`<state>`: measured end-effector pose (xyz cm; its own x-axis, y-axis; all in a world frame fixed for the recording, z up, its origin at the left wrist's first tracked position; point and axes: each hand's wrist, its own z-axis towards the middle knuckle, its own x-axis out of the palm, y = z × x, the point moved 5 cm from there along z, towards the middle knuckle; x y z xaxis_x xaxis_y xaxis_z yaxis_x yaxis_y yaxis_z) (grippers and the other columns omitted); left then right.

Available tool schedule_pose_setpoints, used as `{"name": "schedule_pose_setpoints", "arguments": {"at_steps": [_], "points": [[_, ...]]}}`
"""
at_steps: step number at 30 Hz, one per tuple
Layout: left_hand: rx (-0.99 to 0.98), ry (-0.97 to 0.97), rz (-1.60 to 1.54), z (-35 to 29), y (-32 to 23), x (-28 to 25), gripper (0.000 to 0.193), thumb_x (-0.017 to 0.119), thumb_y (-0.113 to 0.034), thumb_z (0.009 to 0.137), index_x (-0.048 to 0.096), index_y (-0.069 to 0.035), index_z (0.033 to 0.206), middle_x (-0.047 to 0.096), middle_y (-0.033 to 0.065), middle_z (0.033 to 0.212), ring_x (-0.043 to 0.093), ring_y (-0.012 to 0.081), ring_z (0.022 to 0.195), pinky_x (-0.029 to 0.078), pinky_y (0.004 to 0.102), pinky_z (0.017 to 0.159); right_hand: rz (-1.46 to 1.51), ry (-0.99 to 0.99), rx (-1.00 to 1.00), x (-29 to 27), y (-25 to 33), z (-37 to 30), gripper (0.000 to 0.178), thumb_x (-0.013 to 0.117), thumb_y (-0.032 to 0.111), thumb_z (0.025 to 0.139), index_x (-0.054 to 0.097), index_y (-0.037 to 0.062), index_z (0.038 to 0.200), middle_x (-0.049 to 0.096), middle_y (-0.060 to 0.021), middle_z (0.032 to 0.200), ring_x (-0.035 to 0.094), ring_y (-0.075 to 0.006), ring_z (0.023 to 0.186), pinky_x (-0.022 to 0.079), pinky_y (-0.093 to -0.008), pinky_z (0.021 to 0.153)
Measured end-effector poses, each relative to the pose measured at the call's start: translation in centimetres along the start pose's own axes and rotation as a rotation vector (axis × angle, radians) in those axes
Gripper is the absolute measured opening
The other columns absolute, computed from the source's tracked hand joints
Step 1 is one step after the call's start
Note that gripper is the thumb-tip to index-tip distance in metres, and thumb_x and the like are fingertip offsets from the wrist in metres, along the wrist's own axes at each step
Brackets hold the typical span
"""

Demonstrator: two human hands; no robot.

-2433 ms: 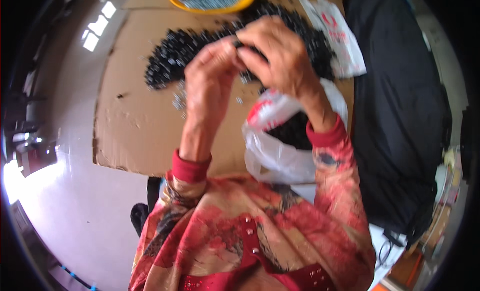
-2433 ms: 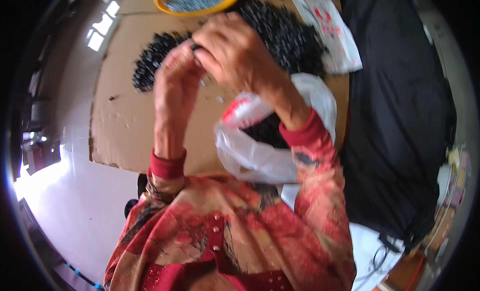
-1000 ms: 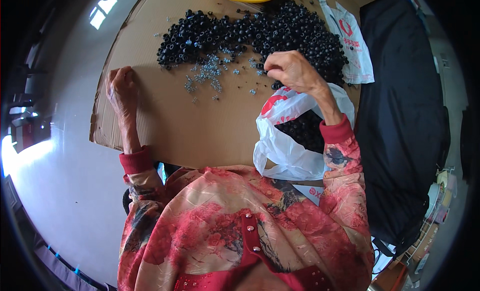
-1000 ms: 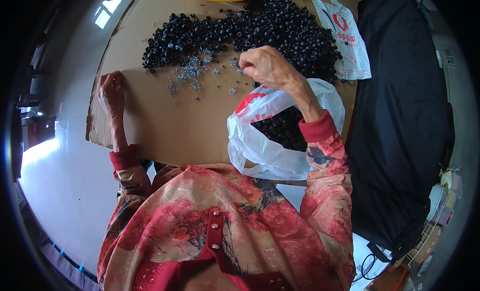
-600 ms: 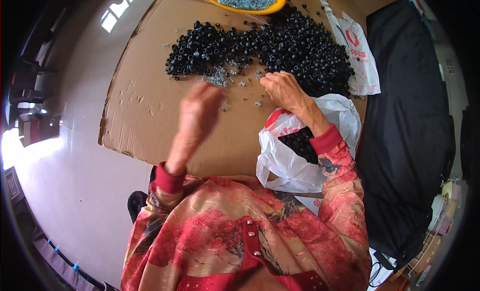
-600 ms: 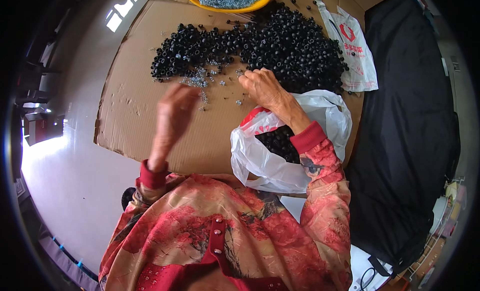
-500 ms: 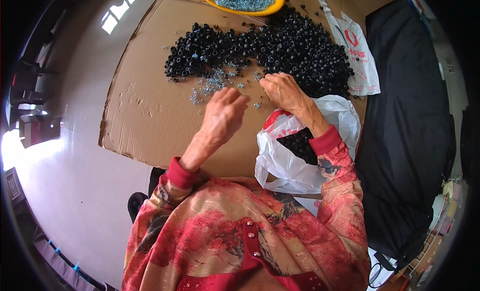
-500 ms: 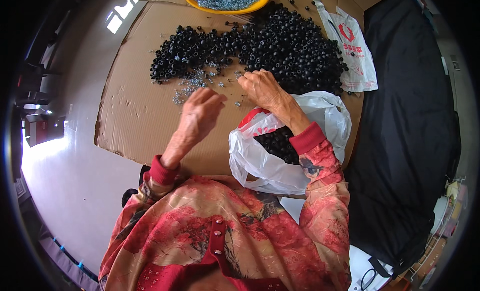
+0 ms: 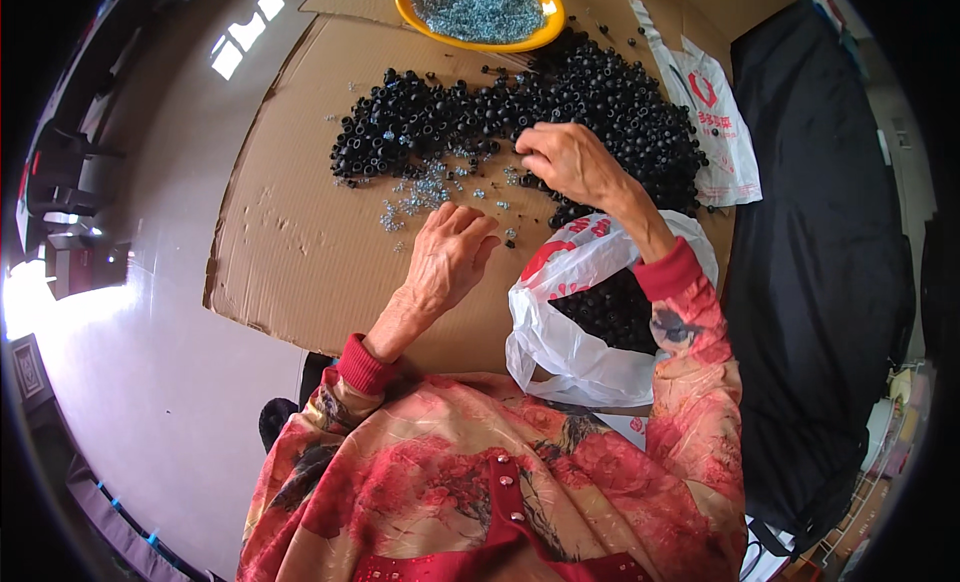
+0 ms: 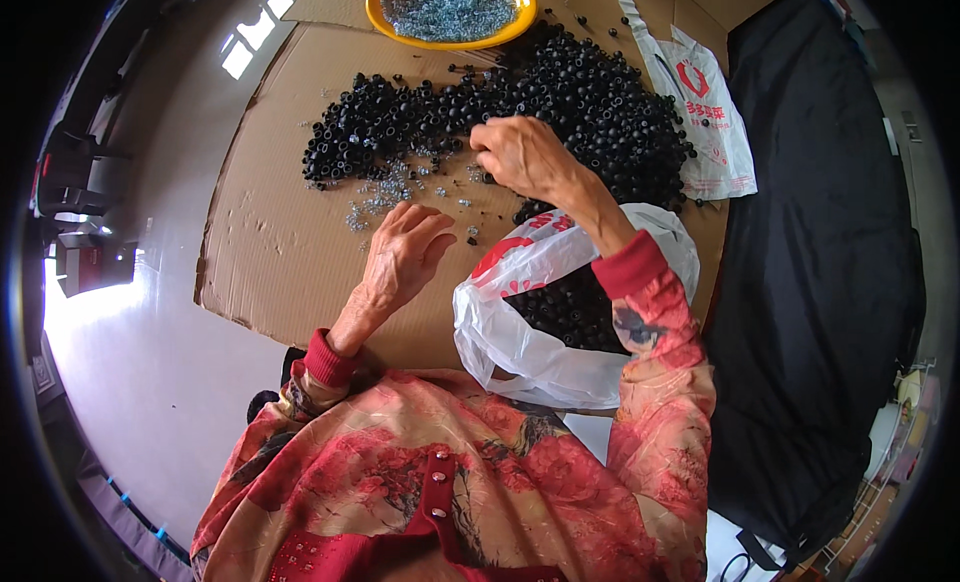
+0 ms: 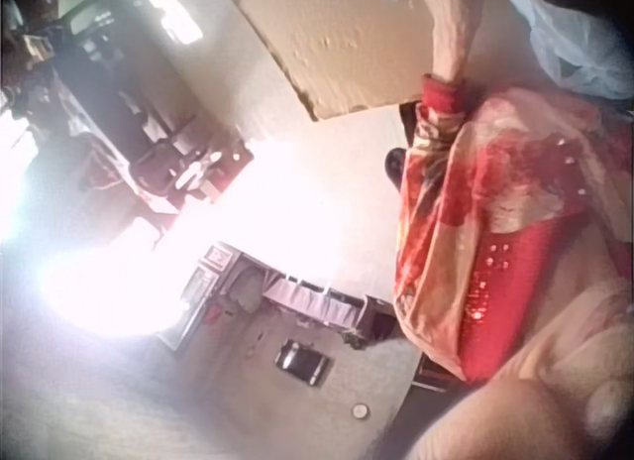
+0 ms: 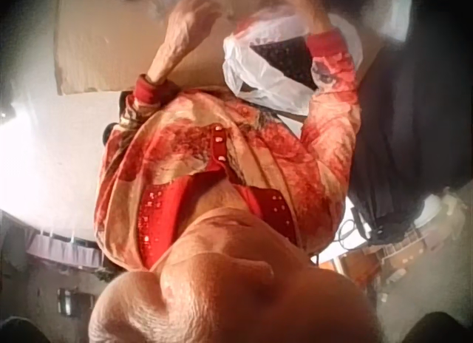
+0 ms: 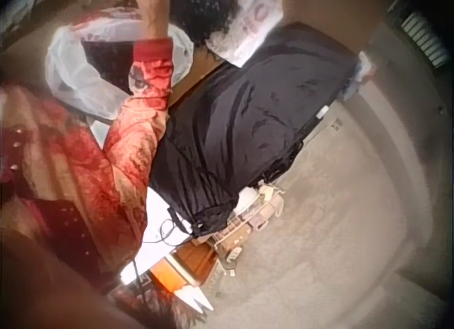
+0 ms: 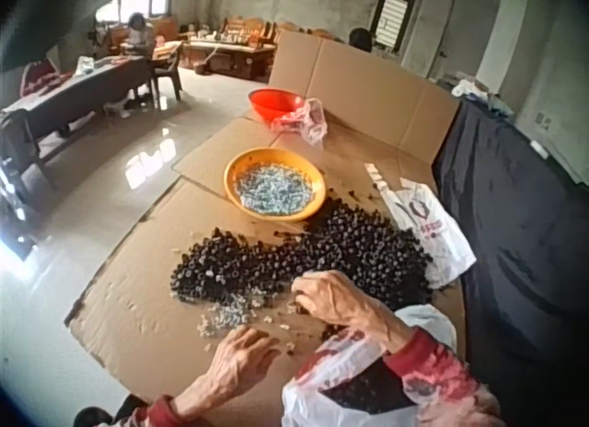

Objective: Manual sorting and inspection of small black plastic components and silver metallic parts.

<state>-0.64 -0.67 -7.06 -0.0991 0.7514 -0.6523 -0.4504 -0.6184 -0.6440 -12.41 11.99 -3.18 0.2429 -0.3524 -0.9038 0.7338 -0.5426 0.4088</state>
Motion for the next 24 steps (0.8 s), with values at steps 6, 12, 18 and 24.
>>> {"name": "schedule_pose_setpoints", "arguments": {"at_steps": [6, 12, 18, 24], "points": [[0.01, -0.046, -0.106, 0.5, -1.0, -0.7, 0.017, 0.068, -0.009, 0.072, 0.062, -0.003, 0.087, 0.061, 0.009, 0.085, 0.056, 0.0275, 0.078, 0.046, 0.0366, 0.068, -0.134, 0.004, 0.007, 3.1, -1.1, 2.6, 0.01, 0.061, 0.008, 0.073, 0.058, 0.0005, 0.078, 0.06, -0.0141, 0.076, 0.06, -0.0328, 0.07, 0.05, -0.0397, 0.064], [-0.023, -0.074, -0.159, 0.7, -0.3, -1.5, 0.017, 0.069, -0.008, 0.072, 0.063, -0.002, 0.088, 0.062, 0.009, 0.082, 0.057, 0.0256, 0.075, 0.047, 0.0339, 0.066, -0.129, 0.015, -0.018, 3.3, -2.3, 2.6, 0.011, 0.063, 0.007, 0.073, 0.059, 0.0003, 0.081, 0.061, -0.0106, 0.075, 0.063, -0.0257, 0.069, 0.05, -0.0353, 0.062], [-0.615, -0.207, -1.164, 3.0, 1.0, -2.1, 0.016, 0.062, -0.016, 0.086, 0.064, -0.001, 0.094, 0.062, 0.0007, 0.084, 0.057, 0.0115, 0.074, 0.047, 0.0261, 0.069, 0.51, -0.17, 0.26, -3.3, 2.3, 1.3, 0.021, 0.066, 0.007, 0.075, 0.062, -0.0002, 0.094, 0.065, -0.0056, 0.083, 0.06, -0.0097, 0.074, 0.048, -0.024, 0.067], [-0.537, -0.177, -1.89, 6.8, -1.7, -2.7, 0.025, 0.053, -0.024, 0.092, 0.058, -0.001, 0.101, 0.061, 0.0065, 0.09, 0.058, 0.0145, 0.078, 0.05, 0.0291, 0.072, 0.702, -0.419, -0.082, -7.4, 6.2, 0.6, 0.021, 0.065, 0.005, 0.074, 0.061, 0.0014, 0.094, 0.063, -0.0082, 0.091, 0.061, -0.016, 0.087, 0.048, -0.0286, 0.078]]}}
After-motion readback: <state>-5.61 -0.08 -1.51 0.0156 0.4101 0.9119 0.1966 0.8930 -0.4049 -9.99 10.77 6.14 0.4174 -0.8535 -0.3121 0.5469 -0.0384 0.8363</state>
